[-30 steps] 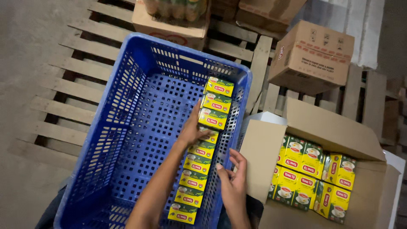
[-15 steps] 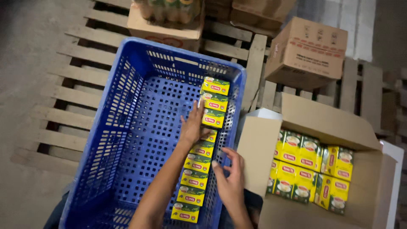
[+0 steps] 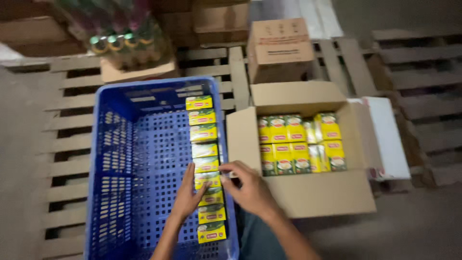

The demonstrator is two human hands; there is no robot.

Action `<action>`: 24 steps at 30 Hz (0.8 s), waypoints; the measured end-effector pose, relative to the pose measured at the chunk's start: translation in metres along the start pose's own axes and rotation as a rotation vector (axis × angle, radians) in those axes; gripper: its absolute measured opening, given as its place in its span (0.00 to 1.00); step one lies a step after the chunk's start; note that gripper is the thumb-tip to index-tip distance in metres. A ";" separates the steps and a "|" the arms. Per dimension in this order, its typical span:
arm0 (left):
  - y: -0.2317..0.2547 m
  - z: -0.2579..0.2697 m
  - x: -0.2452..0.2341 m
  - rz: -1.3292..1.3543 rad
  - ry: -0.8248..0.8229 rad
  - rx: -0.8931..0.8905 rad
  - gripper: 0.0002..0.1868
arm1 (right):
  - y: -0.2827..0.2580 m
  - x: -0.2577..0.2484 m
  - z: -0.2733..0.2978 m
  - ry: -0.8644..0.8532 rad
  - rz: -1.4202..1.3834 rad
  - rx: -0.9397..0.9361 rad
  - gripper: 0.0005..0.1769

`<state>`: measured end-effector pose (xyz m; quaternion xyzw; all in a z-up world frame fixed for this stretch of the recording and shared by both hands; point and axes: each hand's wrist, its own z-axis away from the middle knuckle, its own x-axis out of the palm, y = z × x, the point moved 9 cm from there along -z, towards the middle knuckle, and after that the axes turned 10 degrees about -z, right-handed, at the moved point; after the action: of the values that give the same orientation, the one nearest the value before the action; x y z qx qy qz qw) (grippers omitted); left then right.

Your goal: The person sits on the floor and transfers small yellow and green boxes from a cardboard carton into a blue plastic basket. They place the boxes one by one into a single vertical row inside the basket, continuing until the basket is filled.

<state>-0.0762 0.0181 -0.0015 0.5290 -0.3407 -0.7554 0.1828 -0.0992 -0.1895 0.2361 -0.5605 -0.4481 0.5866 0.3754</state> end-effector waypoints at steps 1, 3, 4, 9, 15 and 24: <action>0.002 0.018 0.002 -0.001 -0.012 0.021 0.53 | 0.021 -0.017 0.008 0.023 0.008 0.003 0.14; -0.003 0.050 0.013 0.063 -0.096 -0.025 0.48 | 0.069 -0.076 0.026 0.293 0.041 0.070 0.17; -0.002 0.062 0.026 0.061 -0.104 -0.002 0.48 | 0.083 -0.104 0.027 0.315 0.049 0.067 0.17; 0.035 0.113 0.057 0.638 0.107 -0.403 0.37 | 0.218 -0.253 0.033 0.547 0.601 0.530 0.38; 0.077 0.133 0.078 0.536 0.336 -0.363 0.30 | 0.249 -0.301 0.015 0.555 0.703 0.835 0.39; 0.026 0.125 0.109 0.355 0.438 -0.268 0.32 | 0.266 -0.307 -0.019 0.542 0.905 0.871 0.39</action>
<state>-0.2349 -0.0293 -0.0300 0.5827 -0.2775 -0.6181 0.4489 -0.0364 -0.5607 0.0835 -0.6174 0.2169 0.6517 0.3835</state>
